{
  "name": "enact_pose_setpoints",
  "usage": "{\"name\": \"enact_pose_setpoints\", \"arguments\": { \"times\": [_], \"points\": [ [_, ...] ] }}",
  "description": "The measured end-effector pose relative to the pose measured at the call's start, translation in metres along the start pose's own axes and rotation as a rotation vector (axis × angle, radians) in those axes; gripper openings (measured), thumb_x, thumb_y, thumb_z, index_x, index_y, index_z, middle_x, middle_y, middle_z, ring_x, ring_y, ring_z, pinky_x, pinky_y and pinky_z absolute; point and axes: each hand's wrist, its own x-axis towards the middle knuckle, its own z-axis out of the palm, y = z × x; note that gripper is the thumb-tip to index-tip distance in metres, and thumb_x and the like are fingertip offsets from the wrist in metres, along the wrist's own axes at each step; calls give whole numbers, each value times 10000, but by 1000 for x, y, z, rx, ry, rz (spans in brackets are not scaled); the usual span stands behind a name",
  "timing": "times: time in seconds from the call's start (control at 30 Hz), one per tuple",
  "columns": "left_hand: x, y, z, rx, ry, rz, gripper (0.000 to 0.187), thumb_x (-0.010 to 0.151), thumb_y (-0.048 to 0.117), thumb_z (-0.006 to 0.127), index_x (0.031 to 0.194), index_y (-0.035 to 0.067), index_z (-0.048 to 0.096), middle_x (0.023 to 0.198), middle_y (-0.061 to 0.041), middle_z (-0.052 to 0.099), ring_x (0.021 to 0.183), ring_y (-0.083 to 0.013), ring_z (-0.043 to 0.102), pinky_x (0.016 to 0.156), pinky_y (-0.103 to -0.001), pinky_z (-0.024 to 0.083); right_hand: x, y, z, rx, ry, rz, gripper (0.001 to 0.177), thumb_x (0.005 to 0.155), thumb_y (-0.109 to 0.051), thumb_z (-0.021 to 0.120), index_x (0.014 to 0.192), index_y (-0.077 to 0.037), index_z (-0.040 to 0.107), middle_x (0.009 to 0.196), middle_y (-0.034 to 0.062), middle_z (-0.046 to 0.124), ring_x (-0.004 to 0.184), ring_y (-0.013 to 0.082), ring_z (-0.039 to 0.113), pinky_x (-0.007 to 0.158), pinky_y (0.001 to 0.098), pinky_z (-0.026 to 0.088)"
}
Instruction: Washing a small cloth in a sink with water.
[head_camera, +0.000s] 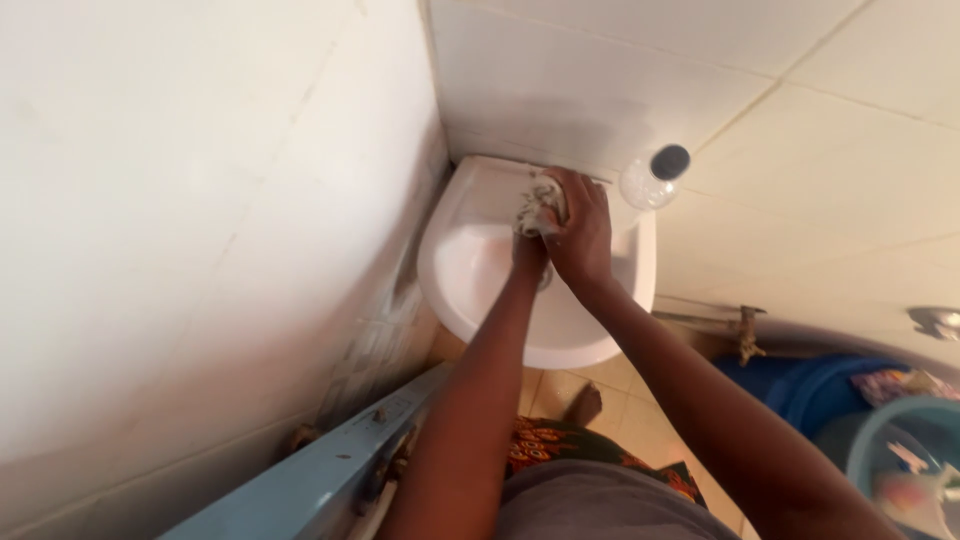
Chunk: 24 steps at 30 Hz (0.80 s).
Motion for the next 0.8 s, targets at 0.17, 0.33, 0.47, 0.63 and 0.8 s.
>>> {"name": "enact_pose_setpoints", "arguments": {
  "times": [0.17, 0.33, 0.47, 0.63, 0.8],
  "points": [
    [27, 50, -45, 170, -251, -314, 291, 877, 170, 686, 1114, 3, 672, 1025, -129, 741, 898, -225, 716, 738, -373, 591, -45, 18, -7, 18, -75, 184, 517, 927, 1, 598, 1433, -106, 578, 1004, 205, 573, 899, 349, 596, 828, 464, 502],
    [46, 45, -60, -469, -265, -743, 311, 814, 225, 712, 947, -55, 728, 899, -217, 734, 727, -306, 722, 552, -455, 573, -48, 25, -2, 100, -99, 282, 437, 962, -17, 603, 1383, -130, 582, 1051, 158, 619, 932, 334, 653, 806, 469, 515],
    [57, 54, -66, 657, -475, -235, 246, 694, 189, 835, 860, 24, 760, 973, -169, 723, 952, -317, 650, 812, -406, 535, -49, 29, -7, -56, -132, 221, 535, 912, 32, 604, 1422, -121, 553, 1025, 178, 600, 898, 375, 634, 765, 490, 507],
    [19, 94, -77, 1182, -148, 352, 53, 845, 134, 797, 887, 104, 781, 993, -121, 734, 1002, -258, 637, 878, -401, 533, -68, 37, -5, -58, -155, 198, 558, 904, 26, 631, 1434, -102, 510, 1085, 185, 608, 918, 374, 649, 761, 482, 517],
    [11, 183, -102, 26, -259, -634, 435, 1036, 303, 776, 982, -109, 647, 1039, -297, 701, 785, -365, 663, 682, -448, 492, -101, 85, 14, 58, -173, 180, 618, 704, 131, 561, 1288, -56, 631, 1203, 208, 674, 1078, 395, 669, 898, 458, 554]
  ]
}}
